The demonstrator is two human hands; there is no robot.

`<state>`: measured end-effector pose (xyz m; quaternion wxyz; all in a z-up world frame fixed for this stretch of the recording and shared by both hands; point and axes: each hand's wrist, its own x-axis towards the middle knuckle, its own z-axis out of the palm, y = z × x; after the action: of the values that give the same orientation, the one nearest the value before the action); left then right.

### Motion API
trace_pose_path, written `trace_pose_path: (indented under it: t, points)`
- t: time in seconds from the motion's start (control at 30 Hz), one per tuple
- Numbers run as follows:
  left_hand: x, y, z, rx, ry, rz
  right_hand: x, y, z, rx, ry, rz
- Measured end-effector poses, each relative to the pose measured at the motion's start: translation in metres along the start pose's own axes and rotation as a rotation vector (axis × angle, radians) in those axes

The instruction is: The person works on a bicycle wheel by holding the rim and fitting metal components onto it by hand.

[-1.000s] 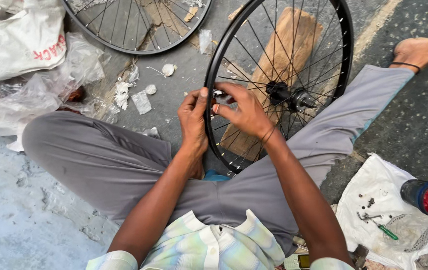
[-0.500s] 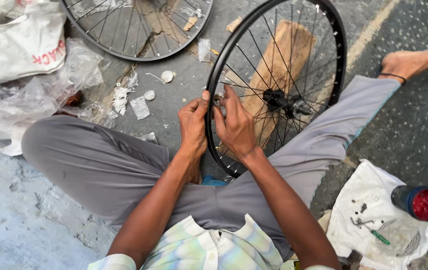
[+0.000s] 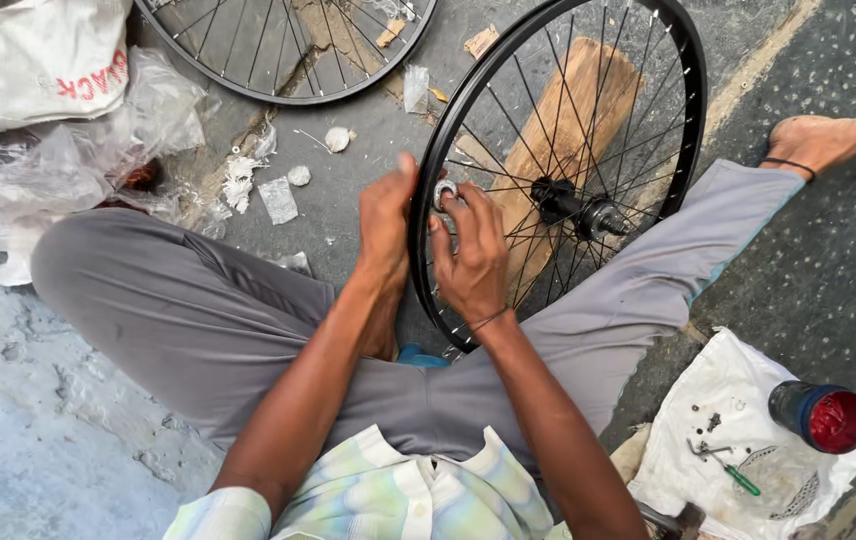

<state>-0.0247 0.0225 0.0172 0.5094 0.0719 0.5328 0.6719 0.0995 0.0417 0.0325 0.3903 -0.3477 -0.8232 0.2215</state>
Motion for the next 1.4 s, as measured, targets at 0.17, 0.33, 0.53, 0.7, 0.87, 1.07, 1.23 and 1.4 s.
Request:
trace_pose_path:
  t: [0.17,0.33,0.53,0.7,0.87,1.07,1.23,1.4]
  points:
    - [0.017,-0.005,0.005,0.4,0.021,0.163,0.003,0.013,-0.019,-0.02,0.029,0.13]
    - [-0.014,-0.043,-0.015,0.133,0.078,0.104,-0.002,0.018,-0.023,-0.123,0.03,0.007]
    - [-0.023,-0.044,-0.016,-0.007,0.006,0.067,0.026,0.031,-0.034,0.272,-0.405,0.135]
    - [-0.017,-0.05,-0.017,-0.046,0.018,0.092,0.034,0.023,-0.033,-0.042,-0.578,0.061]
    - [-0.02,-0.05,-0.015,-0.056,0.025,0.035,0.012,0.032,-0.011,-0.419,-0.262,-0.244]
    - [-0.021,-0.02,-0.011,-0.129,-0.13,-0.011,-0.025,-0.007,0.001,-0.317,0.053,-0.148]
    - [0.004,-0.01,-0.005,0.262,0.033,0.009,-0.005,0.012,-0.012,-0.109,-0.041,0.098]
    - [0.011,-0.027,0.0,0.06,-0.021,0.185,0.008,0.016,-0.014,-0.014,-0.064,0.268]
